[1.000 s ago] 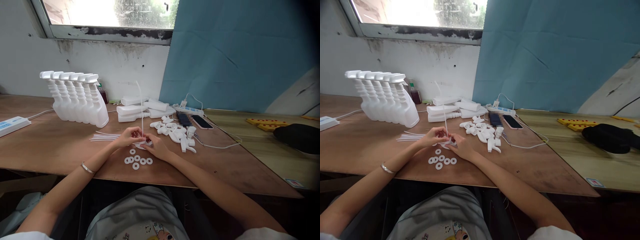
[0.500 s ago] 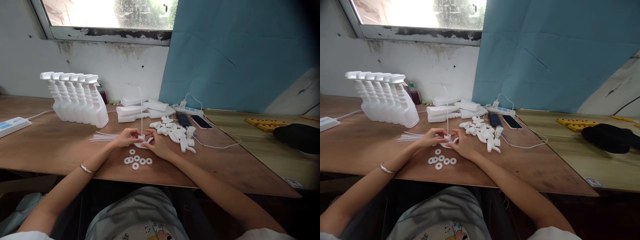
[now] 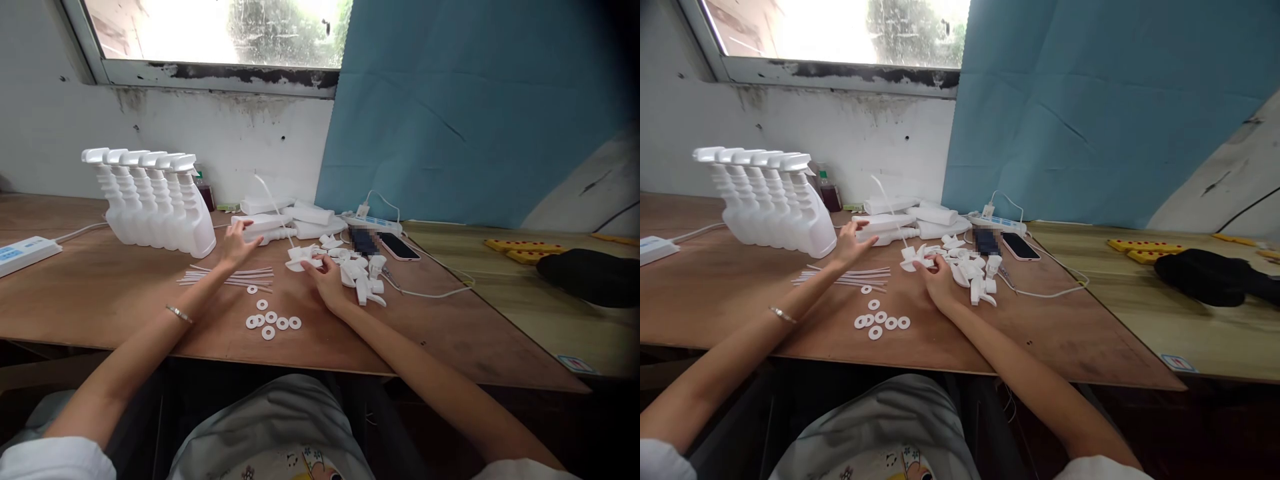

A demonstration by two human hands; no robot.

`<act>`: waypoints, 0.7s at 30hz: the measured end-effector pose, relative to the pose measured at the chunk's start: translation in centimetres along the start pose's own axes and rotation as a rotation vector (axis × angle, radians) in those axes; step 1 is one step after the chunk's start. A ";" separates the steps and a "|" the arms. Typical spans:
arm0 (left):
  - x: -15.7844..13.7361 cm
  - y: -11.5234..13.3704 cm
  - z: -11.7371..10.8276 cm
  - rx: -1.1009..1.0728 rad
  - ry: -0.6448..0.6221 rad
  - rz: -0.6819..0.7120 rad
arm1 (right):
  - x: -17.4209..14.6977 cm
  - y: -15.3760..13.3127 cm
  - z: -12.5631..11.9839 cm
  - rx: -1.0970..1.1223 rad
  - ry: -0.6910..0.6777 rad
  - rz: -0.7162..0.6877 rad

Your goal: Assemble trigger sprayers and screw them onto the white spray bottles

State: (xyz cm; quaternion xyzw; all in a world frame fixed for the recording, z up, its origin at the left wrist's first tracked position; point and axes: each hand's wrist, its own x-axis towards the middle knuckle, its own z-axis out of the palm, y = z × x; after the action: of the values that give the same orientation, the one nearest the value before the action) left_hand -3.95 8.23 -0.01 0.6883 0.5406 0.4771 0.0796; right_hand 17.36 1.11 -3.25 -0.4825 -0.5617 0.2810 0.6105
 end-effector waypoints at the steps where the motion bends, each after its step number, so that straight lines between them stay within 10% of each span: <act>1: 1.2 -0.6 -0.1 0.098 0.026 -0.064 | 0.1 -0.1 -0.1 0.022 0.050 -0.022; 7: 5.7 -5.0 0.0 0.142 -0.054 -0.493 | 1.2 0.8 -0.5 0.263 0.195 -0.050; 12: 5.6 -6.5 0.3 0.023 -0.145 -0.339 | 2.6 1.6 -0.9 0.532 0.319 -0.024; 21: 2.8 -4.2 -0.1 -0.222 0.201 -0.277 | 6.7 -0.6 -5.7 0.661 0.580 0.017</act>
State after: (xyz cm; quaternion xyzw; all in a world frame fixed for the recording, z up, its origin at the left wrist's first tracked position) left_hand -6.92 12.19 -1.03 0.5434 0.5795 0.5844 0.1656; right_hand 24.06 5.22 0.60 -0.3248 -0.2428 0.3035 0.8622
